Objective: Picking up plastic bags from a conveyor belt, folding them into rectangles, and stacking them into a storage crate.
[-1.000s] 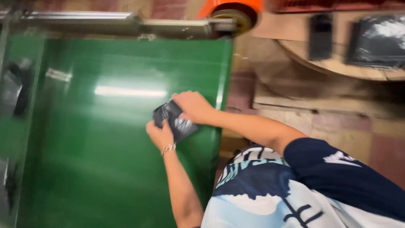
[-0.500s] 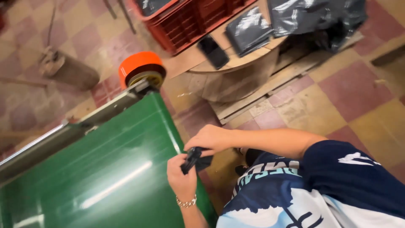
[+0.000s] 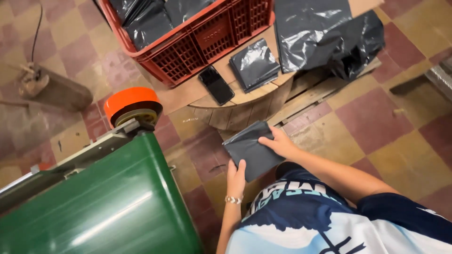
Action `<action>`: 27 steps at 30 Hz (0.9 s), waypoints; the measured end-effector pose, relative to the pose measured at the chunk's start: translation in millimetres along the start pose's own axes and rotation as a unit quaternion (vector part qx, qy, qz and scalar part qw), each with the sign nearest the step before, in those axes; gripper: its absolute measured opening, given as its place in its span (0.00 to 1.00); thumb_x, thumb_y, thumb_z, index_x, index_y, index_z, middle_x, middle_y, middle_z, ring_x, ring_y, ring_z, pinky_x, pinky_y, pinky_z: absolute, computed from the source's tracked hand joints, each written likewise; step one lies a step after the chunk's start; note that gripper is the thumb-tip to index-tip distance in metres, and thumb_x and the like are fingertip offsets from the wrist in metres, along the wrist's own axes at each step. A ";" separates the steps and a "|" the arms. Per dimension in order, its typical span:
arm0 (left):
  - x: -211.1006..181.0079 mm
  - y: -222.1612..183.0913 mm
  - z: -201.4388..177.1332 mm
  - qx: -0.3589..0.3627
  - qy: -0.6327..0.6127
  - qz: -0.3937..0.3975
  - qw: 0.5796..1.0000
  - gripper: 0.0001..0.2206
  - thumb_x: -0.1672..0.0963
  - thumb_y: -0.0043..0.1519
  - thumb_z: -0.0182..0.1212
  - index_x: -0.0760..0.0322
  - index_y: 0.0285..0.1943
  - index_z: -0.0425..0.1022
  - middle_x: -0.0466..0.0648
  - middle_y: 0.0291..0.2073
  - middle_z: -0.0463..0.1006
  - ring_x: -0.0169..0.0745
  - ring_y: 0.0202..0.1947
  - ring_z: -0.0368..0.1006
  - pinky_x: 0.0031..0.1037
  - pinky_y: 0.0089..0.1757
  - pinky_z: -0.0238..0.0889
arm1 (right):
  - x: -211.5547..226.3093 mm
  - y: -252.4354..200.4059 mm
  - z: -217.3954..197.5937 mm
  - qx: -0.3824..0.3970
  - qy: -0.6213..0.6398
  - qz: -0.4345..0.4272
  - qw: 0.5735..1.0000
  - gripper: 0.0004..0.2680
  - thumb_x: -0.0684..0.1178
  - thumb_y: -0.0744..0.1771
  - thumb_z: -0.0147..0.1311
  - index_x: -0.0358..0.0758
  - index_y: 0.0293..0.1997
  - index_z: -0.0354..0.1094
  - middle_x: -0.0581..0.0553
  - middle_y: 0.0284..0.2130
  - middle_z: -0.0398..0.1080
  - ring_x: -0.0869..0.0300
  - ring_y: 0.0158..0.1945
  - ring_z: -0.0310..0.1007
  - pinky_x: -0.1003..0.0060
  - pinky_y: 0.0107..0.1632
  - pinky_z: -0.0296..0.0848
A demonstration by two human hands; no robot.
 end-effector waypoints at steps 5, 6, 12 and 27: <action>-69.8 68.4 52.3 0.005 0.006 -0.016 1.000 0.36 0.46 0.67 0.54 0.73 0.76 0.49 0.64 0.73 0.50 0.50 0.74 0.44 0.38 0.70 0.39 | -8.9 102.5 -65.7 0.001 -0.005 -0.003 1.000 0.13 0.46 0.68 0.57 0.38 0.58 0.69 0.40 0.46 0.75 0.56 0.51 0.73 0.57 0.53 0.73; -83.7 82.4 62.7 0.013 0.012 -0.015 1.000 0.35 0.46 0.67 0.54 0.73 0.76 0.50 0.63 0.73 0.51 0.50 0.74 0.44 0.38 0.69 0.39 | -10.7 122.1 -80.8 -0.027 -0.028 -0.001 0.999 0.14 0.48 0.69 0.55 0.36 0.61 0.67 0.36 0.49 0.73 0.54 0.56 0.71 0.55 0.57 0.70; -57.7 280.9 101.8 -0.092 0.073 0.080 0.990 0.21 0.48 0.65 0.58 0.63 0.61 0.71 0.58 0.54 0.77 0.50 0.59 0.70 0.40 0.57 0.66 | 66.0 220.6 -124.4 -0.076 -0.093 -0.029 0.992 0.18 0.50 0.71 0.48 0.25 0.65 0.59 0.25 0.58 0.64 0.41 0.66 0.59 0.47 0.68 0.57; -153.8 299.7 118.9 -0.294 0.209 0.114 0.926 0.29 0.56 0.57 0.55 0.64 0.70 0.56 0.61 0.61 0.64 0.64 0.60 0.63 0.52 0.52 0.68 | 56.8 294.9 -128.1 -0.083 -0.234 -0.101 0.963 0.21 0.50 0.69 0.50 0.21 0.65 0.55 0.17 0.55 0.63 0.31 0.62 0.62 0.42 0.65 0.60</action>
Point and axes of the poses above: each hand's wrist, its own y-axis towards the middle knuckle, its own z-axis out of the palm, x = y × z, the point moved 8 cm from there along y, towards the middle knuckle
